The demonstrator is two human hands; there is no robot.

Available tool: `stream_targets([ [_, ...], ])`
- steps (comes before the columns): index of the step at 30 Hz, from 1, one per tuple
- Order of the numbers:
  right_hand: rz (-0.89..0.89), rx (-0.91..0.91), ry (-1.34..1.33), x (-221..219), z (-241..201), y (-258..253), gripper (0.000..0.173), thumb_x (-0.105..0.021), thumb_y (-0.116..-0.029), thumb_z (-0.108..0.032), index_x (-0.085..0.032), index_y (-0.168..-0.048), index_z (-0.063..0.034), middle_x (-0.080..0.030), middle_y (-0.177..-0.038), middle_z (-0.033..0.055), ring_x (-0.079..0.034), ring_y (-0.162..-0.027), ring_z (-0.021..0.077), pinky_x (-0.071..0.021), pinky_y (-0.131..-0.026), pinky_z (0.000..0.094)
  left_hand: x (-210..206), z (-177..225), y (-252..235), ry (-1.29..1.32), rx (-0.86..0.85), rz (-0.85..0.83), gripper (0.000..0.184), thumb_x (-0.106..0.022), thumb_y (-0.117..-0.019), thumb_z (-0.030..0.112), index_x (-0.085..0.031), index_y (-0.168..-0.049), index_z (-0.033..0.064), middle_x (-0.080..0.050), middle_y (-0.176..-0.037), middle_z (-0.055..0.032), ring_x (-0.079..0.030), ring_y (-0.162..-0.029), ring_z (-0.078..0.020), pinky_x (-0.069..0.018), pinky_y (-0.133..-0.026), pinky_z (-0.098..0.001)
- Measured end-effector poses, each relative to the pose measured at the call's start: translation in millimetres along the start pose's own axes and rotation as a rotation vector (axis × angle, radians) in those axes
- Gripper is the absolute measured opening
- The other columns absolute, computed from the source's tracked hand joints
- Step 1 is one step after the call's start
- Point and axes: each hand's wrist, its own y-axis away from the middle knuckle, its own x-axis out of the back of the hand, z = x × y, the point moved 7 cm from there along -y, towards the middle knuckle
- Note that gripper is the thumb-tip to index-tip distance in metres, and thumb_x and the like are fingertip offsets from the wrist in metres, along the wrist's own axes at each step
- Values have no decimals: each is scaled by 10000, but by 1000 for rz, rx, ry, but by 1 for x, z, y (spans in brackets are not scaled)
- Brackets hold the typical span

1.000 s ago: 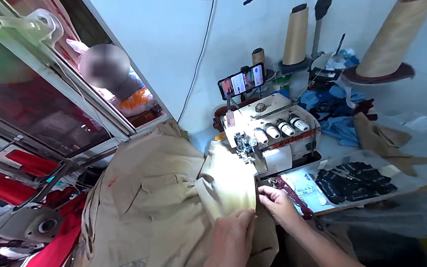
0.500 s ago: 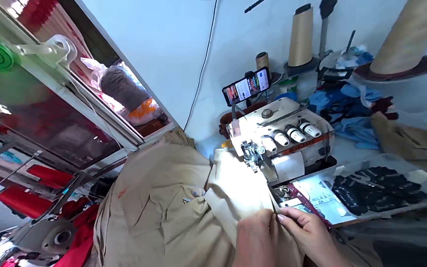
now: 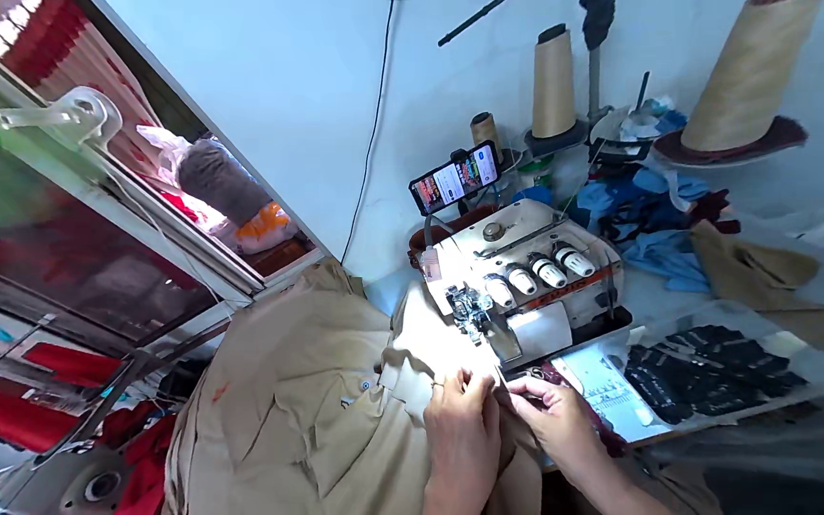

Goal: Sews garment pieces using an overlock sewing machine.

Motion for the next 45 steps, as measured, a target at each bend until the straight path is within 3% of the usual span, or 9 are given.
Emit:
stream_targets([
  [3,11,7,-61,1,0,11,137,-600,-919,-125,-735,-923,-104,-705,-808,-61,-636,-705,-16,-517,-623,150,1,-1,7,115,-85,-6,182,-633,-905,77,-807,-932,121,-737,-948,-77,-704,-885,-202,-579,-760,-330],
  [9,43,-91,-167,-6,-1,3,166,-554,-960,-97,-710,-905,-88,-669,-718,-39,-620,-641,28,-502,-587,194,-8,7,-4,28,-127,14,163,-644,-881,56,-796,-860,113,-733,-849,-51,-702,-772,-195,-564,-661,-332],
  [17,78,-148,-224,-20,5,-8,195,-539,-973,-38,-700,-864,-55,-656,-695,-18,-607,-593,35,-500,-542,204,-17,-1,-10,-54,-164,96,174,-663,-857,65,-826,-881,122,-783,-924,-70,-748,-852,-249,-597,-744,-385],
  [20,88,-103,-237,-24,6,-6,220,-517,-971,-29,-711,-872,-55,-676,-720,-11,-633,-636,43,-525,-582,212,-20,2,-2,-113,-150,105,196,-649,-860,64,-828,-923,114,-784,-951,-76,-745,-859,-262,-592,-742,-392],
  [25,2,-28,-174,-24,8,-6,218,-510,-967,-47,-719,-906,-63,-694,-770,-27,-655,-708,21,-547,-654,197,-38,-5,13,-223,-71,27,279,-635,-907,63,-791,-1134,103,-747,-1190,-110,-712,-1099,-324,-553,-951,-491],
  [28,-98,50,8,-20,26,-5,251,-482,-984,-117,-670,-825,-70,-623,-687,-44,-606,-621,2,-522,-595,200,-41,-14,13,-196,-78,32,299,-622,-904,46,-785,-1148,105,-735,-1227,-108,-693,-1142,-341,-518,-999,-537],
  [30,-150,115,112,-18,41,0,276,-482,-984,-134,-703,-848,-40,-672,-721,3,-659,-653,37,-571,-633,234,-40,-16,12,-174,-81,2,327,-610,-902,27,-779,-1170,108,-723,-1259,-102,-678,-1175,-341,-504,-1018,-541],
  [35,-175,231,143,-21,48,7,258,-512,-973,-177,-689,-814,-76,-643,-693,-16,-619,-640,16,-524,-611,201,-40,-20,14,-164,-108,31,336,-605,-886,39,-785,-1156,126,-724,-1263,-72,-662,-1203,-313,-494,-1034,-512],
  [45,-168,292,194,-21,48,10,277,-512,-982,-193,-670,-794,-64,-638,-698,25,-630,-660,72,-522,-621,249,-38,-29,12,-38,-106,33,348,-558,-925,51,-777,-1187,124,-717,-1280,-68,-669,-1202,-283,-504,-1037,-489],
])
